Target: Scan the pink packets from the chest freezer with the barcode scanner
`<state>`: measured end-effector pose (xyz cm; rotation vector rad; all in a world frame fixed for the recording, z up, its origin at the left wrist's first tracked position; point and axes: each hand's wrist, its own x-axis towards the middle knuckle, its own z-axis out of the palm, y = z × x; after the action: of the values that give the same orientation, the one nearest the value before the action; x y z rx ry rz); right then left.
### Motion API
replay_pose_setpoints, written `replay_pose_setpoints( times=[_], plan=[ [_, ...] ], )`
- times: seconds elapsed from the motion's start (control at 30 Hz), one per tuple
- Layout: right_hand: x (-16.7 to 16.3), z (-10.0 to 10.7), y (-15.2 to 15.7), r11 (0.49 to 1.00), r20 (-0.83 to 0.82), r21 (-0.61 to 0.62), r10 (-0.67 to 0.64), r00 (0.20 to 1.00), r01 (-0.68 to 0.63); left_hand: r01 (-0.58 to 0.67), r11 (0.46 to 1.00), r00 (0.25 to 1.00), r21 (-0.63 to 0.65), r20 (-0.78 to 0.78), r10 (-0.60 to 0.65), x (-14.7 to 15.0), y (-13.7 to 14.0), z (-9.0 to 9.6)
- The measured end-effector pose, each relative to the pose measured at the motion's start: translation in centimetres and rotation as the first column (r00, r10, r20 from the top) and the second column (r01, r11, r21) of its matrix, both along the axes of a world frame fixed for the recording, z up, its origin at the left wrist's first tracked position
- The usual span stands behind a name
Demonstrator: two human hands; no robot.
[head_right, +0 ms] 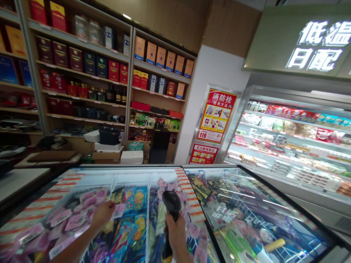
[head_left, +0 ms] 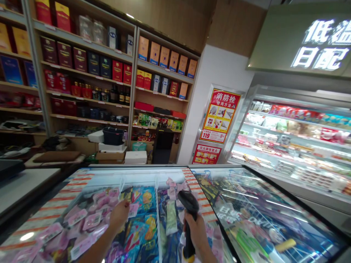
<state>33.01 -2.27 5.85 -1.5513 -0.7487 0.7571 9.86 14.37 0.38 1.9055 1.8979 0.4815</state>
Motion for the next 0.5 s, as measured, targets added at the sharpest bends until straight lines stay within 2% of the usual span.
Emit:
replay_pose_setpoints(
  times=[0.13,0.27,0.37,0.5],
  plan=[
    [1.9,0.2,-0.7,0.998,-0.058,-0.031,-0.058,0.997,0.056,-0.018,1.000,0.998,-0.012,-0.062,0.017,-0.3,-0.5,0.6],
    [3.5,0.3,-1.7,0.991,-0.035,-0.056,-0.122,0.992,0.120,-0.016,1.000,0.996,0.023,-0.086,0.018,1.0,-1.4,1.3],
    [4.6,0.0,-2.4,0.990,-0.053,-0.053,-0.136,0.989,0.133,0.041,0.996,0.996,0.083,-0.078,-0.034,3.4,-2.6,1.5],
    [5.5,-0.6,-3.2,0.987,-0.058,-0.062,-0.154,0.986,0.150,0.225,0.971,0.974,0.078,-0.023,-0.224,8.4,-5.1,0.8]
  ],
)
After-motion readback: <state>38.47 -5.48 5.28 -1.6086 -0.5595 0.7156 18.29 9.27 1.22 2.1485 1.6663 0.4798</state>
